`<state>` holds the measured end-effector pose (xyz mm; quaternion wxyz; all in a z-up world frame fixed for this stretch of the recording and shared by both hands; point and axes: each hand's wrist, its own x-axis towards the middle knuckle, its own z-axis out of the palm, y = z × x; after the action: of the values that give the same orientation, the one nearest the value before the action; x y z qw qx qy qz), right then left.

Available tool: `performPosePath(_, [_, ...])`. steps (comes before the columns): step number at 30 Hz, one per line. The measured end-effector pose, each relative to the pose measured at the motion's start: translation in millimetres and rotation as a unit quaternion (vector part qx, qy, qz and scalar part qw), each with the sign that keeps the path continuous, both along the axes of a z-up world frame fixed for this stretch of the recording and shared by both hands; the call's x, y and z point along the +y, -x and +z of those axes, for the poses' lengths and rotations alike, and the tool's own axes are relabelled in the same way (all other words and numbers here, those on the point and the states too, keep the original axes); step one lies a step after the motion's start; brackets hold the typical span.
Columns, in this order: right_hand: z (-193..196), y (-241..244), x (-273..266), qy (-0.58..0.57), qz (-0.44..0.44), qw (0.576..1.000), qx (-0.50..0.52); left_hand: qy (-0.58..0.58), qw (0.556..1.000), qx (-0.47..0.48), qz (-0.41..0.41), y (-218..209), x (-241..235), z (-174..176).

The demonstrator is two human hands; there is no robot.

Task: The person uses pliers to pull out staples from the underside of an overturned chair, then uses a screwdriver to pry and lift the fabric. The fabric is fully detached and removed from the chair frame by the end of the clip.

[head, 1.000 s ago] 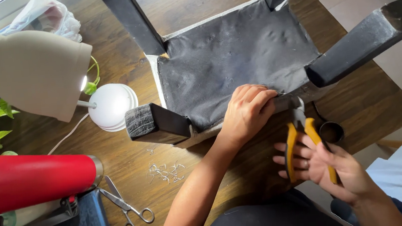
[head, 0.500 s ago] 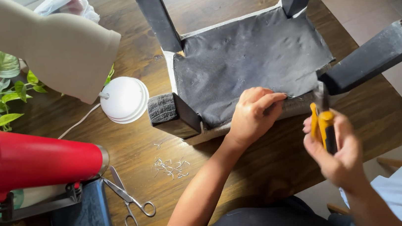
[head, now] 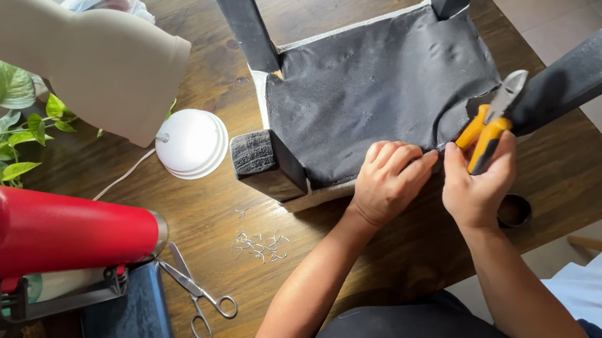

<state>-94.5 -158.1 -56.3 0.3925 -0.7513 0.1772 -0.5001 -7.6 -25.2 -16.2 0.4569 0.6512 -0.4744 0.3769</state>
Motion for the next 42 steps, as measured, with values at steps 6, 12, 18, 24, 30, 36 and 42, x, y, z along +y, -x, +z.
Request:
performPosePath(6, [10, -6, 3, -0.139, 0.077, 0.986, -0.052, -0.006, 0.997, 0.078, -0.008, 4, -2, 3])
performPosePath(12, [-43, -9, -25, -0.145, 0.074, 0.985, -0.064, -0.031, 0.994, 0.097, -0.044, 5, -4, -9])
performPosePath(18, [-38, -12, -16, -0.188, 0.091, 0.975, -0.071, -0.022, 0.971, 0.233, -0.043, -2, -10, -18])
performPosePath(24, [-50, -14, -27, -0.149, 0.086, 0.983, -0.06, -0.051, 0.963, 0.26, -0.045, -5, -13, -10])
performPosePath(30, [-19, -12, -7, -0.14, 0.092, 0.984, -0.057, -0.097, 0.977, 0.178, 0.068, 1, -14, -9])
performPosePath(36, [40, -10, 20, -0.143, 0.096, 0.984, -0.037, -0.174, 0.94, 0.291, -0.021, -3, -8, 3])
performPosePath(42, [34, -3, 19, -0.076, 0.058, 0.995, -0.019, -0.231, 0.92, 0.313, 0.038, 2, -13, 14])
